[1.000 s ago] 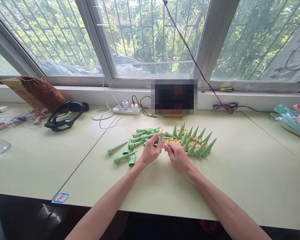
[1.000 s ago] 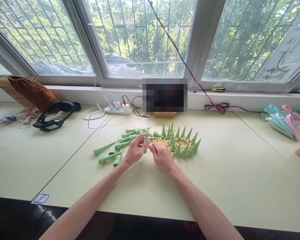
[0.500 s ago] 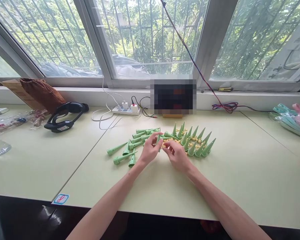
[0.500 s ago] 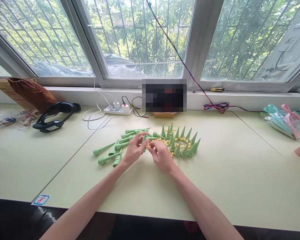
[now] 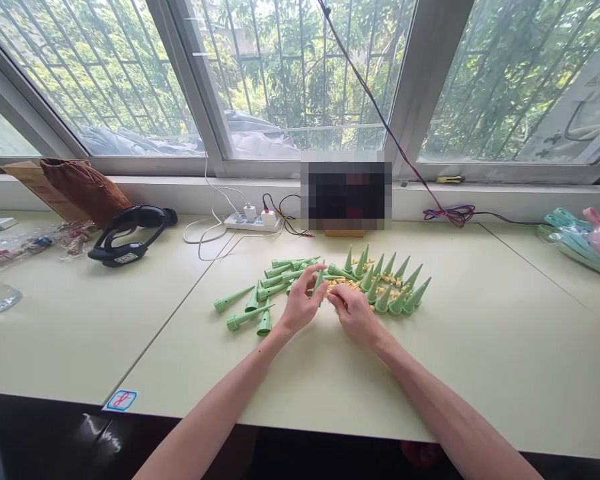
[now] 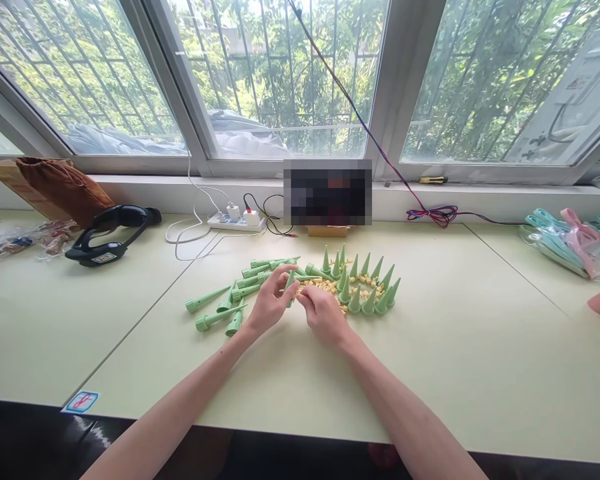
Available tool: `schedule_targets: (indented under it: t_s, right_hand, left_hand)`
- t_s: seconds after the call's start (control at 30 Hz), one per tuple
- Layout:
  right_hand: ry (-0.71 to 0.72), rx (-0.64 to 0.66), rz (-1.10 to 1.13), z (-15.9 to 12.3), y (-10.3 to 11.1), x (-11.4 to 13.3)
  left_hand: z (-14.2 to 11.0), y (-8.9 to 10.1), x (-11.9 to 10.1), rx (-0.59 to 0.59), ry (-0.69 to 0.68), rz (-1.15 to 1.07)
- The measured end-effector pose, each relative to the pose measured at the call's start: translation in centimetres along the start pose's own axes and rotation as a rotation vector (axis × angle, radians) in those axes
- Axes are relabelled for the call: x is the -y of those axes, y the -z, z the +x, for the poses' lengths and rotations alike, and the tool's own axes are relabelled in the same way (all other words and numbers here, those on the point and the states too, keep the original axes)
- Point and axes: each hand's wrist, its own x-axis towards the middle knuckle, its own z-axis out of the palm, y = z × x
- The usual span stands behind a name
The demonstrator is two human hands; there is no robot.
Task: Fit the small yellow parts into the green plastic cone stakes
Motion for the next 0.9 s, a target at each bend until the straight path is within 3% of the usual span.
schedule_targets:
  t_s: [0.23, 0.5, 0.63, 0.9]
  right_hand:
    - [-0.011, 0.023, -0.013, -0.04, -0.18, -0.41]
    - [-0.037, -0.020, 0.003, -0.07, -0.05, -0.17]
    - [-0.040, -0.030, -0.001, -0.07, 0.02, -0.11]
    - [0.003, -0.041, 0.045, 0.05, 0.15, 0.30]
  left_hand:
    - [-0.16, -0.20, -0.17, 0.003, -0.002, -0.054]
    - [0.15, -0.02, -0.18, 0.035, 0.200, -0.135]
    - [0.19, 0.05, -0.37, 0.099, 0.209, -0.116]
    - [0.24, -0.04, 0.13, 0.067, 0.217, -0.149]
